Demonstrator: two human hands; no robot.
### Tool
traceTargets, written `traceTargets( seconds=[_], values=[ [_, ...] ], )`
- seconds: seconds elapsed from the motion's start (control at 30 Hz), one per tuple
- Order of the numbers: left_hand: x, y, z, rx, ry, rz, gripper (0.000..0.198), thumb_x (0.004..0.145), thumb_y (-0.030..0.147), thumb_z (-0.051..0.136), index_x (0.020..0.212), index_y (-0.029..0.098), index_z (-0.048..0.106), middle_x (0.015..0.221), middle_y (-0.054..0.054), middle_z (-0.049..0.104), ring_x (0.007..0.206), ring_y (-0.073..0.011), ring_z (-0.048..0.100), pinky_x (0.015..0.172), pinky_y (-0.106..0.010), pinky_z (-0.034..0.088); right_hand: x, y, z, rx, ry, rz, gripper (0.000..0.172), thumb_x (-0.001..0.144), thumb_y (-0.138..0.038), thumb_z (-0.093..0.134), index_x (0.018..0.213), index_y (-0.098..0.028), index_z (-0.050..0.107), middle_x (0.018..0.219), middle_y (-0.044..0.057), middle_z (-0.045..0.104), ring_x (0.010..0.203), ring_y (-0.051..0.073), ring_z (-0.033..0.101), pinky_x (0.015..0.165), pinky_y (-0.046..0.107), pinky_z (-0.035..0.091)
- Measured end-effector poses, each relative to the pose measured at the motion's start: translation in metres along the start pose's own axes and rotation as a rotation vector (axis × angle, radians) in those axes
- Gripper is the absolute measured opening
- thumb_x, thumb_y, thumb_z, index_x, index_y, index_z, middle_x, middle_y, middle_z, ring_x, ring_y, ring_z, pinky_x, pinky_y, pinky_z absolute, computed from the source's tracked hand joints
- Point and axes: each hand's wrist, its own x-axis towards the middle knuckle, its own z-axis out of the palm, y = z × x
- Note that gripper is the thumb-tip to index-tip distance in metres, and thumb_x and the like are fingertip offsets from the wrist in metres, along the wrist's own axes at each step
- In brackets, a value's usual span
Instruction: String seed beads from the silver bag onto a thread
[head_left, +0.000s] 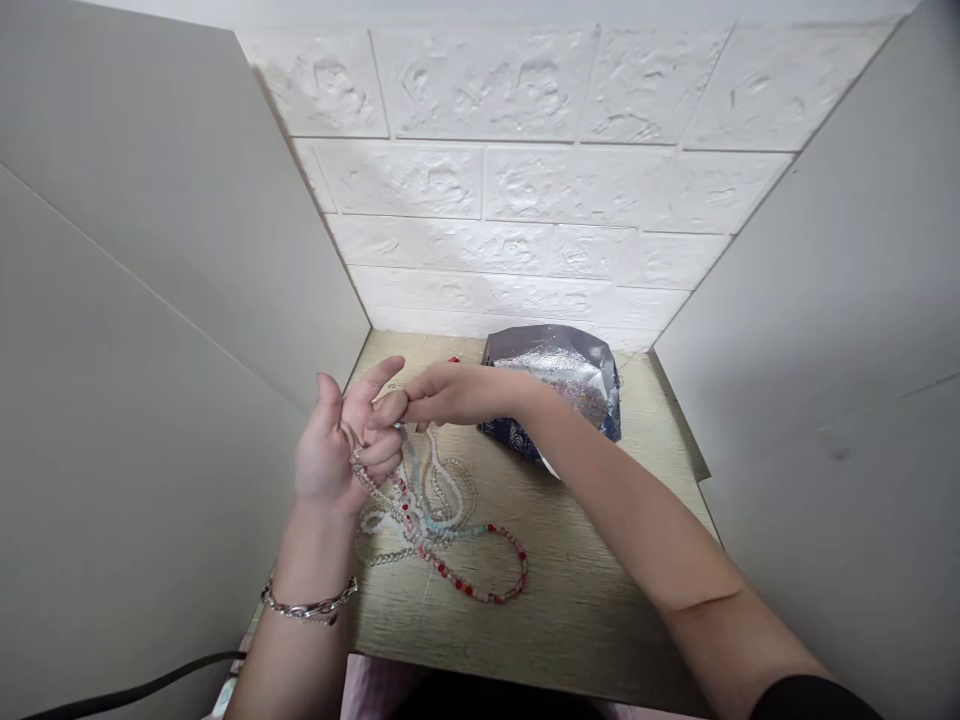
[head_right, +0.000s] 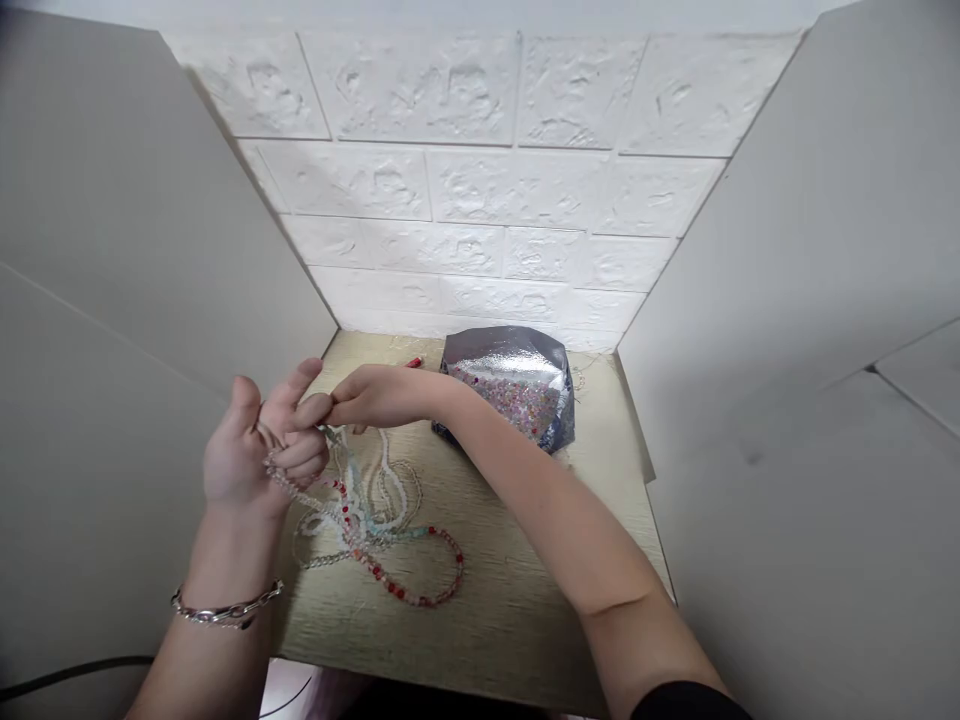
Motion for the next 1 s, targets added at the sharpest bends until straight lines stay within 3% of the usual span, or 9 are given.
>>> traceTargets(
  seconds=[0.13,0.27,0.37,0.5,0.7,0.87,1.0],
  values=[
    [0.001,-0.001,0.004,0.031,0.065,0.010,0.060,0.085,0.052,0.010,0.104,0.018,0.056,0.056,0.005,0.037,0.034,-0.0026,0.003,0.029,-0.017,0.002,0.003,0.007,0.007,0.317,-0.019,-0.018,0.021,0.082,-0.022,0.043,0.073,-0.013,0.060,0.076,0.002,0.059,0.074,0.008,0.052,0.072,0.022,0.039],
    [0.003,-0.002,0.007,0.083,0.153,-0.024,0.058,0.085,0.052,0.012,0.101,0.017,0.056,0.056,0.005,0.037,0.034,-0.0031,0.005,0.030,-0.018,0.002,0.010,0.019,0.012,0.491,-0.027,-0.058,0.013,0.079,-0.013,0.048,0.076,-0.012,0.060,0.083,0.001,0.061,0.087,0.008,0.052,0.085,0.021,0.035],
    [0.004,-0.002,0.007,0.113,0.202,-0.027,0.058,0.085,0.052,0.012,0.096,0.017,0.056,0.054,0.006,0.035,0.033,-0.0028,0.005,0.030,-0.018,0.003,0.015,0.028,0.015,0.561,-0.042,-0.108,0.011,0.078,-0.017,0.051,0.078,-0.012,0.061,0.082,0.000,0.060,0.088,0.007,0.052,0.088,0.022,0.033],
    [0.005,-0.002,0.007,0.122,0.245,-0.012,0.058,0.085,0.052,0.011,0.086,0.017,0.057,0.050,0.007,0.029,0.033,-0.0032,0.004,0.030,-0.017,0.003,0.013,0.031,0.013,0.522,-0.013,-0.108,0.013,0.076,-0.022,0.054,0.069,-0.013,0.057,0.071,-0.001,0.057,0.078,0.009,0.051,0.082,0.024,0.035],
    [0.004,-0.002,0.005,0.106,0.268,0.023,0.058,0.086,0.051,0.009,0.074,0.019,0.057,0.045,0.008,0.019,0.032,-0.0043,0.006,0.030,-0.017,0.009,-0.006,0.010,0.004,0.479,-0.025,-0.098,0.017,0.079,-0.018,0.041,0.063,-0.015,0.046,0.060,-0.003,0.048,0.061,0.007,0.047,0.067,0.022,0.038],
    [0.003,-0.002,0.005,0.106,0.208,0.078,0.060,0.086,0.050,0.007,0.079,0.018,0.057,0.046,0.007,0.029,0.029,-0.0033,0.009,0.029,-0.018,0.009,-0.018,-0.006,0.002,0.223,0.138,-0.025,0.026,0.078,-0.035,0.048,0.062,-0.016,0.042,0.055,-0.005,0.029,0.050,0.005,0.027,0.049,0.021,0.022],
    [0.004,-0.004,0.009,0.140,0.205,0.060,0.055,0.087,0.050,0.011,0.086,0.018,0.056,0.054,0.003,0.044,0.028,-0.0021,0.015,0.028,-0.019,0.008,-0.027,-0.013,0.001,0.078,0.220,-0.002,0.031,0.078,-0.040,0.048,0.061,-0.016,0.042,0.055,-0.004,0.031,0.052,0.005,0.027,0.049,0.022,0.020]
  ],
)
